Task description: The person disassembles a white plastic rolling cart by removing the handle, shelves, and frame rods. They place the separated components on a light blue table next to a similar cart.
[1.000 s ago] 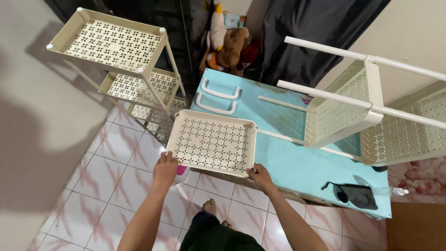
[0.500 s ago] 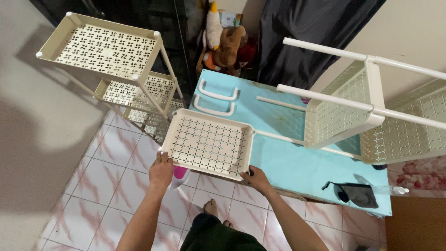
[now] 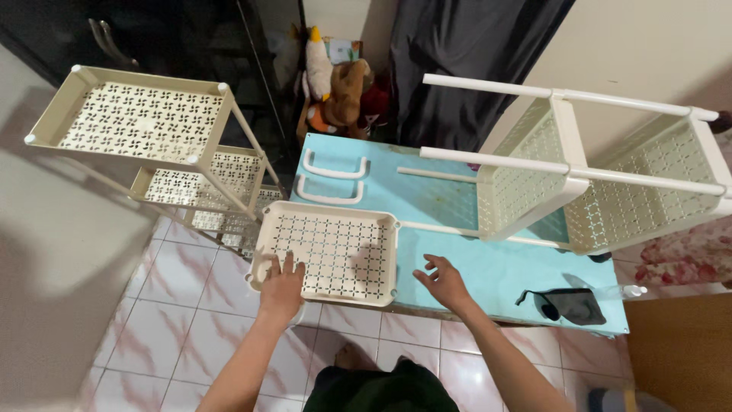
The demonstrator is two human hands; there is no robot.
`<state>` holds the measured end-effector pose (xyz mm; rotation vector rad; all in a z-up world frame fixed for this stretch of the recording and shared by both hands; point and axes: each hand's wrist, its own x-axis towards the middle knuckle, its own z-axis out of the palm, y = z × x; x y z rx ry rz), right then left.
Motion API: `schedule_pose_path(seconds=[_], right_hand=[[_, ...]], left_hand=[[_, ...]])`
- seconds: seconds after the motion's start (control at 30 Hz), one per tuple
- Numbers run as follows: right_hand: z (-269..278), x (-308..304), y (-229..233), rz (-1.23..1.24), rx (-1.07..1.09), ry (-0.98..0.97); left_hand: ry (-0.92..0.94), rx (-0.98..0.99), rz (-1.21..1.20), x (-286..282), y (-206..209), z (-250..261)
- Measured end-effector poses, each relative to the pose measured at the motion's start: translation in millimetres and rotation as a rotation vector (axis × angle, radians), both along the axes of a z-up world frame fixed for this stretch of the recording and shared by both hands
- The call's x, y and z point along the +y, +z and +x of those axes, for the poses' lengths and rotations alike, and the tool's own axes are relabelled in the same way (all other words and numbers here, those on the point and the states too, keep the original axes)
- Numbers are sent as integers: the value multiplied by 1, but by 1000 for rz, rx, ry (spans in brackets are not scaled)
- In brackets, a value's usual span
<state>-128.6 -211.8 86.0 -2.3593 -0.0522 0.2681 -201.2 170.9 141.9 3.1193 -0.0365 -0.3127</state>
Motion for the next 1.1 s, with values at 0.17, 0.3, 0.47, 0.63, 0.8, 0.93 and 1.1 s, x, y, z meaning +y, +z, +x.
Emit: schedule_pose_path(seconds=[0.17, 0.3, 0.47, 0.63, 0.8, 0.93, 1.1], right_hand=[[15, -36, 136, -67, -622, 87], [44, -85, 229, -317, -1062, 190], [114, -153, 274, -379, -1087, 244], [188, -204, 254, -401, -963, 284], [218, -230, 229, -292, -762, 300], [218, -228, 227, -234, -709, 338], [211, -223, 232, -252, -732, 289]], left_hand=[[-188, -288, -400, -64, 66, 40], [-387, -583, -581, -135, 122, 72], [-631, -867, -671, -245, 185, 128], [-680, -795, -667, -343, 202, 194], [-637, -471, -563, -394, 189, 232], [-622, -387, -522, -405, 179, 243], [-654, -268, -446, -406, 182, 250]])
